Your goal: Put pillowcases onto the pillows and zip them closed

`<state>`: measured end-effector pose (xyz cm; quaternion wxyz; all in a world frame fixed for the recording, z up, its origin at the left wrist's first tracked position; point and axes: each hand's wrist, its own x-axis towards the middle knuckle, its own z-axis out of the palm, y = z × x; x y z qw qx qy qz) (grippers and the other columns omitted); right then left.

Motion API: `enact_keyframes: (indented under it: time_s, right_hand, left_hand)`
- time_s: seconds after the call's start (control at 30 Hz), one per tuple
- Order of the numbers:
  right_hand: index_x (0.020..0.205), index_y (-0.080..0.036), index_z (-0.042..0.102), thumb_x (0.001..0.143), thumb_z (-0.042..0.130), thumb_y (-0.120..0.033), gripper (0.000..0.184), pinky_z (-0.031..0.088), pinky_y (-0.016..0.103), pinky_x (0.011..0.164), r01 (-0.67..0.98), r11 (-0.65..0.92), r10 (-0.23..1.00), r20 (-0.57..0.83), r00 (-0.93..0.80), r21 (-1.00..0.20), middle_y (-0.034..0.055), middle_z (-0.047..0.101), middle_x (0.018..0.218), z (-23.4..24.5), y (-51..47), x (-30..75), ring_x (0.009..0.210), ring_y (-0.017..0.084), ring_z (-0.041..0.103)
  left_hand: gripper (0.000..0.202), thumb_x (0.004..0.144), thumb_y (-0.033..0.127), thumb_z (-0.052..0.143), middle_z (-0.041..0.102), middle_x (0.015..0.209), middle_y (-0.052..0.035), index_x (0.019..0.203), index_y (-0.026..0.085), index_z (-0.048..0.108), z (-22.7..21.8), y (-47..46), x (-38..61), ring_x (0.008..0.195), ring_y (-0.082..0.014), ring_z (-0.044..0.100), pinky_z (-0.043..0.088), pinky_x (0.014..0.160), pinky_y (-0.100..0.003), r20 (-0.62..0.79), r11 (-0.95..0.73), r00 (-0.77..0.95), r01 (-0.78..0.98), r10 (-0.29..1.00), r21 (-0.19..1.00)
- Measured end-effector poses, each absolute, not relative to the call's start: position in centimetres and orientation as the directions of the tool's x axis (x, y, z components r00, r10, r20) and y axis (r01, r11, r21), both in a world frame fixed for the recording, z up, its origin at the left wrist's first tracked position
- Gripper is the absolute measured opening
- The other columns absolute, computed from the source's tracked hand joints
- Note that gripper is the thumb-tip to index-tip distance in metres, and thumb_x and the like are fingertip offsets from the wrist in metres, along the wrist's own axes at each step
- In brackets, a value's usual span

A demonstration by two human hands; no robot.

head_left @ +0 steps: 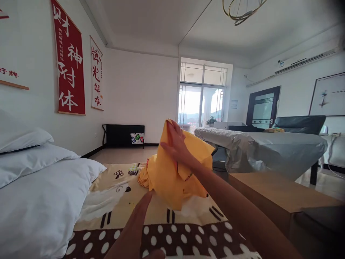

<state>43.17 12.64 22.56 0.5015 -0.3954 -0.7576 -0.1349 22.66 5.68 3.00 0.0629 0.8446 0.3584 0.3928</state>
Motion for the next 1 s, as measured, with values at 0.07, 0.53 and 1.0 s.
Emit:
enact_keyframes:
  time_s: [0.07, 0.53, 1.0]
  right_hand:
    - [0.148, -0.022, 0.019, 0.079, 0.049, -0.036, 0.077, 0.018, 0.048, 0.111, 0.658, 0.736, 0.456, 0.834, -0.310, -0.157, 0.0077, 0.019, 0.152, 22.6, 10.5, 40.8, 0.138, 0.028, 0.020]
    - [0.149, -0.021, 0.025, 0.085, 0.048, -0.059, 0.078, 0.019, 0.041, 0.114, 0.751, 0.407, 0.912, 0.188, -0.365, -0.520, 0.0101, 0.020, 0.155, 6.9, 10.9, 47.0, 0.142, 0.024, 0.019]
    - [0.055, -0.020, 0.044, 0.078, 0.040, -0.055, 0.042, 0.040, 0.027, 0.053, 0.408, 0.268, 0.946, 0.318, 0.058, -0.873, 0.0014, 0.049, 0.055, -5.5, 16.8, 44.9, 0.060, 0.017, 0.051]
  left_hand:
    - [0.108, 0.073, 0.045, 0.068, 0.015, 0.156, -0.0174, 0.150, 0.025, -0.005, 4.7, 7.6, 25.5, 0.141, -0.0372, 0.022, 0.038, 0.105, -0.056, 0.756, -0.775, 0.426, 0.609, 0.497, 0.166]
    - [0.036, 0.080, 0.016, 0.037, 0.063, 0.108, -0.0107, 0.106, 0.014, 0.062, 3.7, 22.0, 20.1, 0.101, -0.0224, 0.061, 0.046, 0.088, -0.033, 0.617, -0.471, 0.113, 0.754, 0.779, 0.457]
    - [0.032, 0.076, 0.038, 0.047, 0.072, 0.087, -0.0053, 0.076, 0.018, 0.072, -7.1, 24.6, 9.5, 0.086, -0.0259, 0.066, 0.052, 0.073, -0.030, 0.211, -0.186, 0.078, 0.807, 0.974, 0.560]
